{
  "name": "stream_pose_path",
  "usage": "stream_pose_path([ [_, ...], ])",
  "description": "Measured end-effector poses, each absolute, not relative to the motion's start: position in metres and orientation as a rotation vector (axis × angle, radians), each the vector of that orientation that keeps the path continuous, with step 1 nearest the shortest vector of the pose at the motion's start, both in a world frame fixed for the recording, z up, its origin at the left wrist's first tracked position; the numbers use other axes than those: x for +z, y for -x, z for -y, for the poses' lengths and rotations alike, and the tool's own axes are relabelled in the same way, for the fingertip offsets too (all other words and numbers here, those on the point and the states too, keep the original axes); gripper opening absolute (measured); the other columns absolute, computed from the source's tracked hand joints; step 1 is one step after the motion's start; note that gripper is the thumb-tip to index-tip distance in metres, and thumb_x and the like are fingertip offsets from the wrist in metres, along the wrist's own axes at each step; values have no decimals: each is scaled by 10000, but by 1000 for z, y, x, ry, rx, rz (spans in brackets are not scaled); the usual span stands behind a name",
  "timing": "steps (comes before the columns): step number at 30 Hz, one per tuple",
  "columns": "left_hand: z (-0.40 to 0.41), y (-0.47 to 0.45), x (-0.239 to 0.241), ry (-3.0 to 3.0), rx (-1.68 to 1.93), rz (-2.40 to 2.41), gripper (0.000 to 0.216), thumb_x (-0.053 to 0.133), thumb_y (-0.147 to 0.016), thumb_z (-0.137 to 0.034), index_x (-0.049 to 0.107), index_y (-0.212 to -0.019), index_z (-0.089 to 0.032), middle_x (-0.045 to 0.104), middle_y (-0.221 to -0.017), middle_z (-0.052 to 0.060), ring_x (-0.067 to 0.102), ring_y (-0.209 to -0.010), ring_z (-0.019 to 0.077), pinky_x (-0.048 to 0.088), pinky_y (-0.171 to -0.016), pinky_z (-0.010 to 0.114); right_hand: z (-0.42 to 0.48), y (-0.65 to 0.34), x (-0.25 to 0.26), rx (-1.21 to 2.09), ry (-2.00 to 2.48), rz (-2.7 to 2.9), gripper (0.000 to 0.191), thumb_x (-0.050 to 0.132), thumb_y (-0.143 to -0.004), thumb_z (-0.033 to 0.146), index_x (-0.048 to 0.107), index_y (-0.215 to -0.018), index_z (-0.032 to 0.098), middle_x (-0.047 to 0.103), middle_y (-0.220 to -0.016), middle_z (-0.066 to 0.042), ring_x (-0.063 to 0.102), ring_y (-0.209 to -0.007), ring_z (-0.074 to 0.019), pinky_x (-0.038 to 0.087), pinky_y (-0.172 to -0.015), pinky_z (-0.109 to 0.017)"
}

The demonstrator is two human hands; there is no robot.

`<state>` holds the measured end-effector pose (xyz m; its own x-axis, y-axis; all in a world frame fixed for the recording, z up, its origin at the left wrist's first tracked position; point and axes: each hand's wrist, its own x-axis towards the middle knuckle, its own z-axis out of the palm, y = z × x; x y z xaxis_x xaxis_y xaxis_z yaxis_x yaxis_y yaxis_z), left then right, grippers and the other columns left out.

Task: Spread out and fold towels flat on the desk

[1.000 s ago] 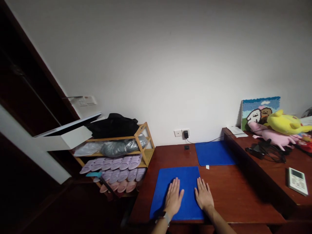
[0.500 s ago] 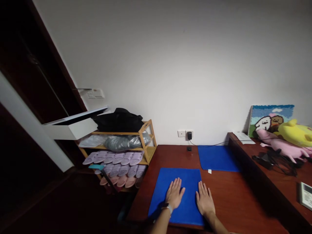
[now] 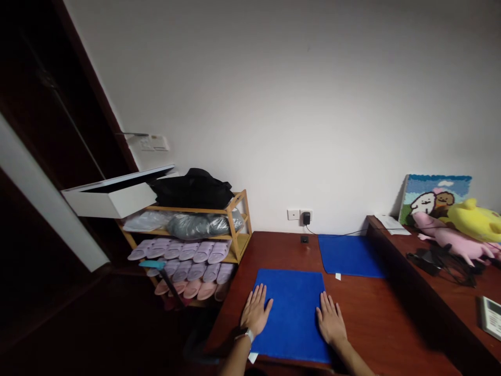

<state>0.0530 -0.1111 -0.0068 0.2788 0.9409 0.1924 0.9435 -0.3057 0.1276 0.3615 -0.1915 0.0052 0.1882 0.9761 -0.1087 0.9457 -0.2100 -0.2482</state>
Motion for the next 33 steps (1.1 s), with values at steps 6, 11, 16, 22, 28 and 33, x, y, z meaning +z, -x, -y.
stream_pose_path([
  [6, 112, -51, -7, 2504, -376, 1846, 701, 207, -1030, -612, 230, -1608, -216, 297, -1660, 66, 246, -1539, 240, 224, -1258, 482, 163, -360, 23, 326, 2335, 1846, 679, 79, -1003, 467, 127, -1612, 172, 113, -1689, 18, 85, -1560, -218, 117, -1267, -449],
  [11, 110, -49, -13, 2498, -367, 1838, 692, 206, -1031, -601, 222, -1610, -223, 281, -1666, 56, 246, -1538, 241, 230, -1257, 484, 146, -364, 7, 317, 2362, 1851, 692, 96, -1000, 470, 154, -1608, 144, 140, -1687, -9, 99, -1559, -222, 110, -1266, -445],
  [16, 112, -50, -11, 2495, -354, 1850, 696, 209, -1032, -606, 219, -1612, -222, 275, -1667, 50, 240, -1541, 239, 229, -1259, 476, 149, -366, -4, 290, 2333, 1846, 702, 74, -997, 485, 135, -1609, 146, 121, -1688, 0, 81, -1561, -215, 82, -1270, -444],
  [22, 111, -49, 0, 2526, -264, 1849, 716, 214, -1027, -625, 238, -1606, -204, 288, -1661, 69, 258, -1534, 249, 238, -1256, 485, 151, -366, 6, 352, 2316, 1825, 710, 65, -999, 503, 124, -1605, 137, 109, -1689, 0, 55, -1563, -207, 53, -1274, -435],
  [28, 109, -81, 17, 2542, -389, 1710, 703, 235, -1047, -568, 95, -1624, -194, 249, -1673, 78, 266, -1532, 246, 247, -1259, 462, 148, -366, -1, 338, 2296, 1800, 736, 73, -997, 548, 139, -1603, 135, 110, -1687, -2, 59, -1563, -211, 56, -1274, -437],
  [33, 118, -182, 16, 2866, -425, 1395, 644, 202, -1062, -518, 35, -1620, -242, 183, -1690, 33, 199, -1551, 218, 235, -1267, 442, 147, -367, -9, 278, 2292, 1836, 702, 123, -997, 497, 178, -1603, 146, 140, -1684, -15, 78, -1563, -232, 51, -1269, -466],
])
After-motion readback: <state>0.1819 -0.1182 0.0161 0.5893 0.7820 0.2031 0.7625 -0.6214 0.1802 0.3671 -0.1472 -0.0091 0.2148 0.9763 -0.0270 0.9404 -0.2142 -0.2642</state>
